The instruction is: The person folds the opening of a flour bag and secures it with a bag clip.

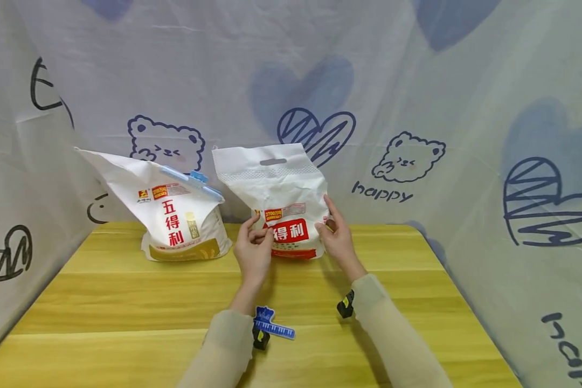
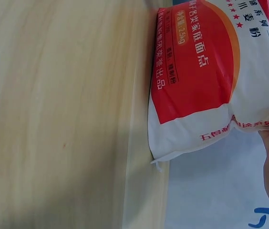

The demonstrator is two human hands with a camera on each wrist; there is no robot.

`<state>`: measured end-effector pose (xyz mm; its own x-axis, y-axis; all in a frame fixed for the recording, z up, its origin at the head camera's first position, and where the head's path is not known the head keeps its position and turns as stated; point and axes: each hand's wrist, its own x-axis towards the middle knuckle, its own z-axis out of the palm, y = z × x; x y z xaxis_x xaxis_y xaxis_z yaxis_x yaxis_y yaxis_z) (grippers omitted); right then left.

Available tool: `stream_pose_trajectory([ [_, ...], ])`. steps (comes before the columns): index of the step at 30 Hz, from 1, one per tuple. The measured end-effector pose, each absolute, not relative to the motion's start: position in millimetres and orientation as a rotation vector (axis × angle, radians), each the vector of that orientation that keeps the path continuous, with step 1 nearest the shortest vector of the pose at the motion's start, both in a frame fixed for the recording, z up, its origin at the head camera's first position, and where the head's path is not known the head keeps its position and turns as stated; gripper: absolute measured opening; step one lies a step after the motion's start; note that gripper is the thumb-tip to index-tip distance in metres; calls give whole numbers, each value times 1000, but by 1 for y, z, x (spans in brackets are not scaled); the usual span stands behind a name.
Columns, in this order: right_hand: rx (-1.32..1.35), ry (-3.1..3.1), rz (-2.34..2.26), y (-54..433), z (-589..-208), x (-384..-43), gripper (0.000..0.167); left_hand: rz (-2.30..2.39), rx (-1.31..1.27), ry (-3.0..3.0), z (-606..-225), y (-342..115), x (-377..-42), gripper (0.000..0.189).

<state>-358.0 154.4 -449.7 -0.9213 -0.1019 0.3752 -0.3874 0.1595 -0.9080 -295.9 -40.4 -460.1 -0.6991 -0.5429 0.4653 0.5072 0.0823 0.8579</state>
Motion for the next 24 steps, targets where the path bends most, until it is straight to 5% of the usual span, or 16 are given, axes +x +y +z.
stream_pose_trajectory([
  [14, 510, -2192, 1921, 150, -444, -362, 87, -1535, -70, -1744, -454, -61, -292, 46],
  [24, 591, -2018, 1950, 154, -423, -364, 86, -1153, -234, -1790, -412, -80, -303, 46],
])
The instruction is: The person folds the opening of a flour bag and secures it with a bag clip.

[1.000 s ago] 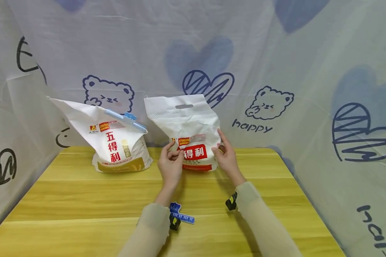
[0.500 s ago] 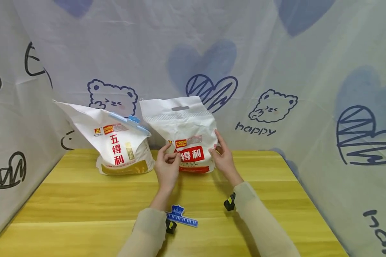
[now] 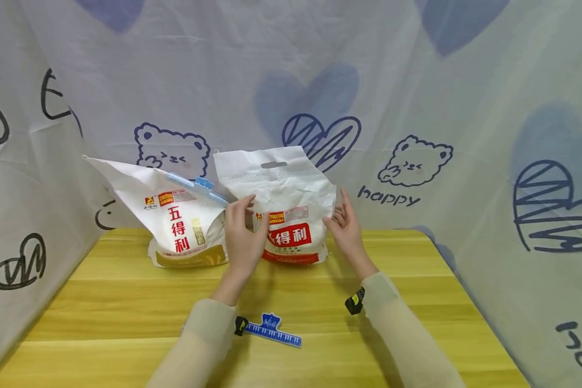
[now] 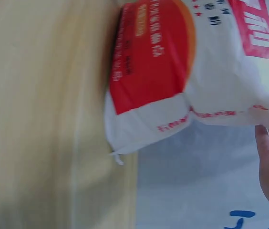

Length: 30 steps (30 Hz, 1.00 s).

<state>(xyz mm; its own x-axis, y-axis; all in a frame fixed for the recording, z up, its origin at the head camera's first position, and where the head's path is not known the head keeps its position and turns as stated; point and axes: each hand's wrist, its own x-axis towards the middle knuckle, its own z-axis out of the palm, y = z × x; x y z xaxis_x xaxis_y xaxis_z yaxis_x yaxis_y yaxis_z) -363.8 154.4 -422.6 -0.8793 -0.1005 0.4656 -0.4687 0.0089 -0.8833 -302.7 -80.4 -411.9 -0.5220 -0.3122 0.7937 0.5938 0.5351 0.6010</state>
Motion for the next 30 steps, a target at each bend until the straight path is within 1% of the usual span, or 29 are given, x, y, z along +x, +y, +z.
stream_pose_trajectory([
  [8, 587, -2019, 1902, 157, -399, -367, 80, -949, -409, -1810, -361, -88, -321, 49],
  [12, 568, -2040, 1887, 157, -389, -370, 77, -862, -488, -1865, -338, -87, -332, 54],
  [15, 570, -2047, 1856, 156, -379, -369, 70, -799, -550, -1932, -325, -87, -341, 60],
  [19, 574, -2076, 1776, 154, -363, -358, 57, -724, -613, -2042, -311, -87, -354, 70],
  [25, 548, -2147, 1675, 158, -372, -372, 44, -602, -645, -2243, -297, -91, -367, 84],
  [30, 516, -2207, 1604, 160, -373, -375, 42, -540, -701, -2316, -293, -91, -373, 86],
])
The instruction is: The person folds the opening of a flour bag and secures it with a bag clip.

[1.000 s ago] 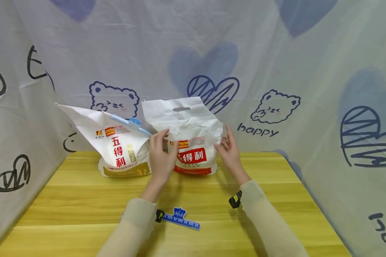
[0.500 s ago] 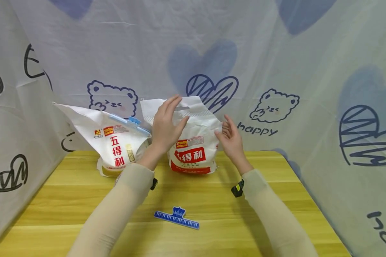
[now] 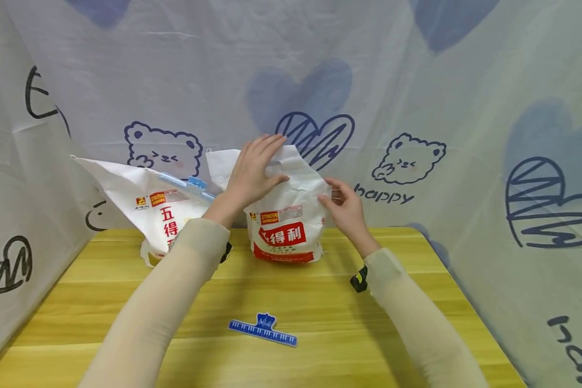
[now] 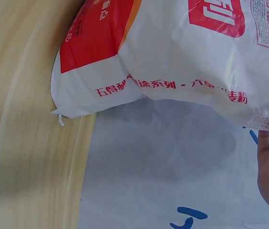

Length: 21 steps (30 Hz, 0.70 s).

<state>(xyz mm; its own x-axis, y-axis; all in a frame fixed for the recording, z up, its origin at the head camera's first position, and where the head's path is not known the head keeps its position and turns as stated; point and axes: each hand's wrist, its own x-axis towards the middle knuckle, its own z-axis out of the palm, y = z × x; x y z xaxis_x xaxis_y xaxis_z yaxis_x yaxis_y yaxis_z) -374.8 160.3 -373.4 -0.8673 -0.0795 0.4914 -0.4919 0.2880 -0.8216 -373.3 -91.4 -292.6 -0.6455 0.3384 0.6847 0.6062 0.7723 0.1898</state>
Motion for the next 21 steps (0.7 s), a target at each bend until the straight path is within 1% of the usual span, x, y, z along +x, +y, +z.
stream_pose_trajectory([
  [9, 481, -2213, 1564, 155, -369, -372, 38, -575, -729, -2225, -297, -93, -373, 74],
  [18, 410, -2152, 1537, 151, -370, -365, 32, -621, -764, -2022, -305, -94, -372, 42],
  [21, 395, -2130, 1506, 151, -369, -363, 27, -629, -787, -1962, -306, -94, -370, 32],
])
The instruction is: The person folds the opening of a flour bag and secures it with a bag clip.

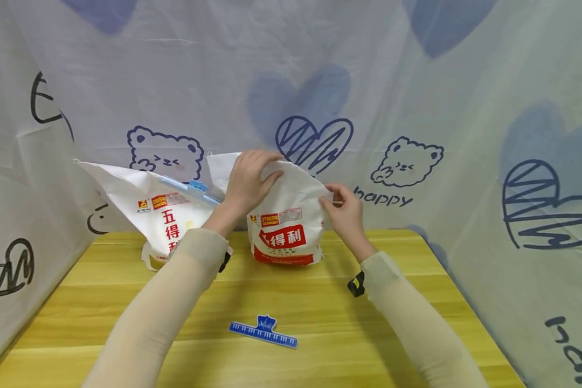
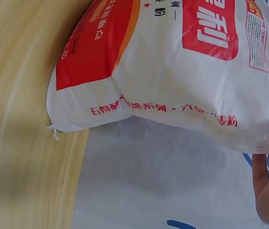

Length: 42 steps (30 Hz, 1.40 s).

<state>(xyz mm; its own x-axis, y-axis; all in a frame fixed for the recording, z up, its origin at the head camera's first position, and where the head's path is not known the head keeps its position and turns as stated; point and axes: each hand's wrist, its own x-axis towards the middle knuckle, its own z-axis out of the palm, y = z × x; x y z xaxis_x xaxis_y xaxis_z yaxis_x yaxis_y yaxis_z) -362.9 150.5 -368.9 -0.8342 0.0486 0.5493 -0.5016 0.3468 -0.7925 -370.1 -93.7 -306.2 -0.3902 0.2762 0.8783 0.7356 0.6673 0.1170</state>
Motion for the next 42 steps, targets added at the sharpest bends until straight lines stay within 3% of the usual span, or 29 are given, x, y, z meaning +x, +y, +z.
stream_pose_trajectory([
  [13, 410, -2111, 1401, 148, -374, -358, 8, -588, -834, -1908, -313, -103, -362, 15],
  [24, 580, -2253, 1558, 155, -385, -358, 19, -556, -920, -2020, -309, -113, -358, 18],
  [31, 655, -2252, 1582, 154, -391, -355, 26, -484, -843, -2309, -302, -116, -350, 15],
  [42, 560, -2184, 1550, 145, -398, -356, 22, -552, -814, -2435, -300, -116, -351, 58],
])
